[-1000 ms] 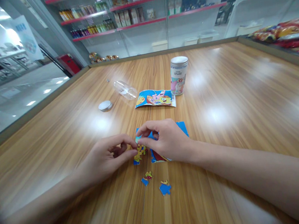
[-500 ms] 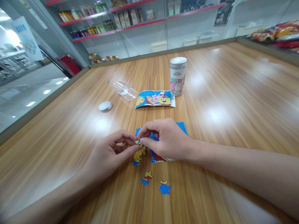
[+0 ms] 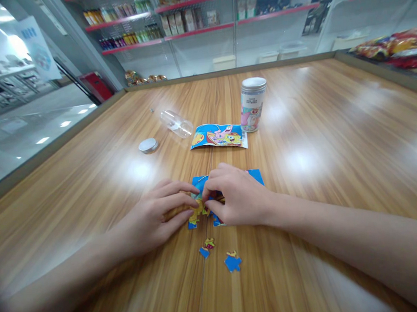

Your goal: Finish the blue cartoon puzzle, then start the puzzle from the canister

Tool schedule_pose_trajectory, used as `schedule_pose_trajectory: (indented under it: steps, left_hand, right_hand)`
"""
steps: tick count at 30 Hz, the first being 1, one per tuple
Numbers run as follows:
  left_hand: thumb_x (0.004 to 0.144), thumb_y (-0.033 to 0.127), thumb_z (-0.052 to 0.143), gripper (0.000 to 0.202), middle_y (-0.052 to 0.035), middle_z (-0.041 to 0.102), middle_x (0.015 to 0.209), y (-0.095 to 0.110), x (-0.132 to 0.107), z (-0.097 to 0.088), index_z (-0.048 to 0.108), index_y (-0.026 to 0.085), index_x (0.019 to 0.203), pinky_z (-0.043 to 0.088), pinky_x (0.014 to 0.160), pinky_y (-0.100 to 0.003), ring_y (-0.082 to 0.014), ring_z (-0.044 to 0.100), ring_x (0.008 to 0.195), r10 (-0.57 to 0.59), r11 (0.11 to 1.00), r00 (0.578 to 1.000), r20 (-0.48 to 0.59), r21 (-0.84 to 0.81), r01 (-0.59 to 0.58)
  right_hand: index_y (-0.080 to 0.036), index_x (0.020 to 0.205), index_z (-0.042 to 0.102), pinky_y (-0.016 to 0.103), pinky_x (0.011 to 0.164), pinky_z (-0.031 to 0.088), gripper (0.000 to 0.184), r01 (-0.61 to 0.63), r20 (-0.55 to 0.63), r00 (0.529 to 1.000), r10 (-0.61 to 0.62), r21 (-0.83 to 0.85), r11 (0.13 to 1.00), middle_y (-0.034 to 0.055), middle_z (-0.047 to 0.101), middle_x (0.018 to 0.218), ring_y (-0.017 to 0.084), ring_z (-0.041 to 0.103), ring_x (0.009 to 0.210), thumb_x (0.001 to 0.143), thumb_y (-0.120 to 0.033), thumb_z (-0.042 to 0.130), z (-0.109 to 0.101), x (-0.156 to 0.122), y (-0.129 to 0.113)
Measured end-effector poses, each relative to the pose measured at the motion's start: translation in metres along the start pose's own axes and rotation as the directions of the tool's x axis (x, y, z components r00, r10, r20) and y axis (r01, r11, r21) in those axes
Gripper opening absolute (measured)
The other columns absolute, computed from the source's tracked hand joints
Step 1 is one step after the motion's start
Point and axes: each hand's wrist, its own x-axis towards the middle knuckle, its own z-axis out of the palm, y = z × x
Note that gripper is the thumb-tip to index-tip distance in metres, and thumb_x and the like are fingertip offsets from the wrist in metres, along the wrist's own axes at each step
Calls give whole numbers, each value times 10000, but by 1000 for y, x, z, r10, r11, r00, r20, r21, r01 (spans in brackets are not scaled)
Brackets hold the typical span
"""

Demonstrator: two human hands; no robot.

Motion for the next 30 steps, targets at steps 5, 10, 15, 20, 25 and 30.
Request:
schedule_pose_trajectory:
  steps: [5,10,15,20,25,30]
  left_hand:
    - [998,198,522,182,-73,652,1204,0,-1,-1,695,212,1053,462,959,-411,-228,586,1084,3,1000,1000,10,5,-3]
    - [1007,193,504,206,-70,644,1208,2,0,-2,696,216,1077,452,960,-406,-218,584,1080,11,1000,1000,26,8,-11]
    - [1006,190,510,200,-70,639,1214,0,-1,-1,693,221,1082,450,954,-404,-219,574,1081,12,1000,1000,25,7,-12]
    - [999,214,549,138,-68,642,1078,12,-1,-6,683,193,1026,467,898,-357,-194,559,983,76,996,997,31,-56,-74]
    - [950,409,657,241,-94,619,1075,31,-1,-9,693,187,1037,486,888,-368,-225,534,989,210,977,955,210,-81,-198]
    - [988,309,596,169,-96,596,1022,36,0,-6,692,174,1020,489,891,-380,-229,527,978,253,967,935,248,-98,-236]
  right_hand:
    - [-172,839,691,312,704,395,106,64,-71,995,-65,-24,998,39,594,774,184,525,769,780,-121,620,-4,-3,0]
    - [-183,829,713,307,693,399,127,76,47,996,-74,-42,996,49,617,807,188,526,790,768,-105,633,-3,-6,0]
    - [-185,805,735,296,676,398,138,78,37,996,-76,-37,996,47,614,794,175,534,762,774,-99,631,-2,-5,3]
    - [-153,787,699,296,645,376,105,118,-134,984,-119,-20,993,30,586,704,164,515,697,782,-100,608,-4,-3,4]
    - [-143,749,672,289,618,361,97,147,-131,981,-145,2,989,22,580,666,154,494,658,744,-83,596,-2,-3,3]
    - [-141,753,669,283,606,359,107,196,-150,970,-192,16,980,27,598,675,149,500,650,748,-81,582,1,-2,3]
